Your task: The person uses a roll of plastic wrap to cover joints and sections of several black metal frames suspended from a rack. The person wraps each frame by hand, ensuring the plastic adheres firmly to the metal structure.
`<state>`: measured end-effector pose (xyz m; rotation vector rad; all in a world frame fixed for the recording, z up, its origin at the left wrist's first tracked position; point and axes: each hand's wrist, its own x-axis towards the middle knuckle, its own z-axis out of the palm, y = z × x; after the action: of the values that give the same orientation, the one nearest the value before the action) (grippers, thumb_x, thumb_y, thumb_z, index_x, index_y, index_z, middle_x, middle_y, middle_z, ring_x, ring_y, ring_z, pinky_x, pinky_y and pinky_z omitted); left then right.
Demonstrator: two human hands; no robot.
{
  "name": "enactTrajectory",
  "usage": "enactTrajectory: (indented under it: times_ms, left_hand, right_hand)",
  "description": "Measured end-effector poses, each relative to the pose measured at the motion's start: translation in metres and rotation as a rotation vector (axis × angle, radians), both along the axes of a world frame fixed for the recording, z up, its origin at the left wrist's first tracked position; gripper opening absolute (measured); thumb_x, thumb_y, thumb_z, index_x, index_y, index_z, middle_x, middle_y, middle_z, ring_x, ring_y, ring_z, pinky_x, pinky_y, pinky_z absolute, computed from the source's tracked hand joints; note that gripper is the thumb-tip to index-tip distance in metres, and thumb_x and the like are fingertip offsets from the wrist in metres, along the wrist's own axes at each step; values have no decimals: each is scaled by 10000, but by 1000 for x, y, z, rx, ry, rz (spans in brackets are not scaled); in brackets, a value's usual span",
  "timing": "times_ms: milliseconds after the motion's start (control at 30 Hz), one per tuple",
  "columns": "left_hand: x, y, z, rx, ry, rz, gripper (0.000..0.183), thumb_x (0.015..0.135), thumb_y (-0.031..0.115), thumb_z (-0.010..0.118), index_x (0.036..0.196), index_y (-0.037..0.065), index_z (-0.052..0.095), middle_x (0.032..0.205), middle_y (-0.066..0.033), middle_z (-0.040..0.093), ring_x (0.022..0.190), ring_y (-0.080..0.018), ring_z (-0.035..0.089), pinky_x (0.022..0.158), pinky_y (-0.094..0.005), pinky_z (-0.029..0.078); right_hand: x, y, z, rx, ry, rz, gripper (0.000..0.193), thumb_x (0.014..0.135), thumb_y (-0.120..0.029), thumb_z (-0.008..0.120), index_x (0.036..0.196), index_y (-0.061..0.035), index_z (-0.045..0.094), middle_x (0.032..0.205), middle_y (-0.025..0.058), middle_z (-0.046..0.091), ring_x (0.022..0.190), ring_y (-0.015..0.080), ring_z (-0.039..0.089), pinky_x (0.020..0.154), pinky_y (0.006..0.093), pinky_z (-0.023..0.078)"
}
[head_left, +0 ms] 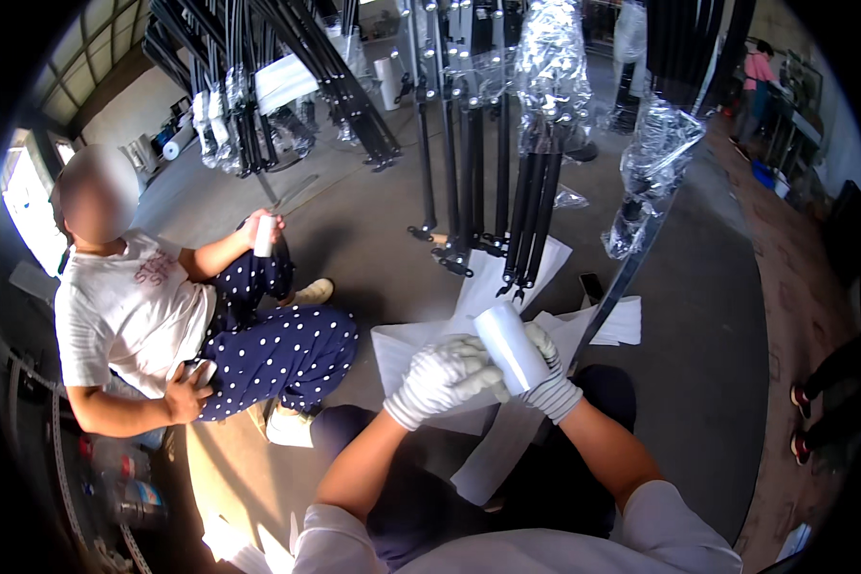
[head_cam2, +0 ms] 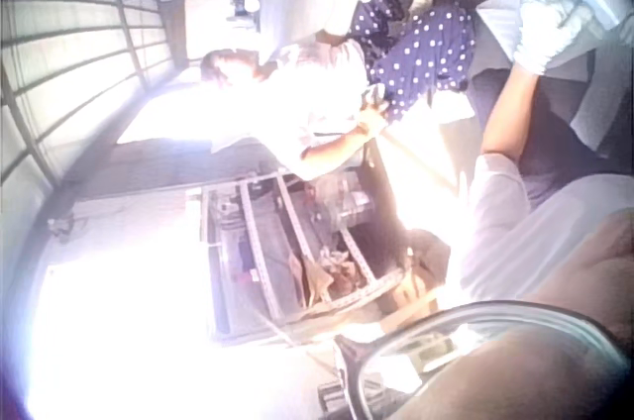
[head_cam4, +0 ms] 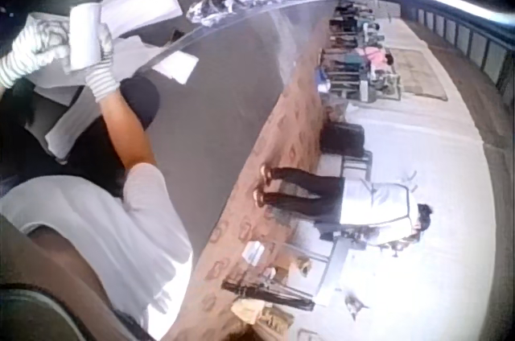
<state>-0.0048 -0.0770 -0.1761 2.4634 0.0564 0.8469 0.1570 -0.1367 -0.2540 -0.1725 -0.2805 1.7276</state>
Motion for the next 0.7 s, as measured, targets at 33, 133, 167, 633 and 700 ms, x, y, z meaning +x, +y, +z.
enactTrajectory:
  times_ms: [33,133,167,633,700]
  left_hand:
    - [-1,-2,-4,7,-64,115,211,756,255,586,641,81,610,606,-58,555,728,-223,581,713,-325,447]
    - [-10,-4,-13,-101,-99,446,172,719,164,624,586,61,588,610,-70,570,618,-245,560,630,-328,441]
    - [-11,-2,-19,-109,-195,415,155,694,179,659,729,42,595,622,-72,535,630,-242,540,622,-327,436]
    - [-7,4,47,-28,-175,61,505,761,221,599,1193,34,415,1154,-178,459,1050,-323,469,888,-360,374]
    - [-1,-1,86,-101,-231,23,545,754,184,604,1225,33,373,1164,-160,456,1035,-276,483,870,-341,391]
  right_hand:
    - [3,-1,-2,174,-1,113,541,812,-388,474,1069,87,440,814,284,559,633,365,579,565,392,510]
    - [-5,-6,18,369,-10,292,469,845,-370,417,1017,59,498,758,281,568,551,345,572,488,381,483]
    - [-5,-6,4,315,92,261,386,847,-338,422,949,19,527,781,244,573,593,336,580,473,375,474]
    - [-3,-34,46,355,-317,266,691,601,-473,704,1054,1,485,758,195,538,601,257,551,483,302,428]
    - [6,-44,72,563,-272,170,677,602,-463,710,1046,-6,481,751,200,537,595,250,546,480,300,422]
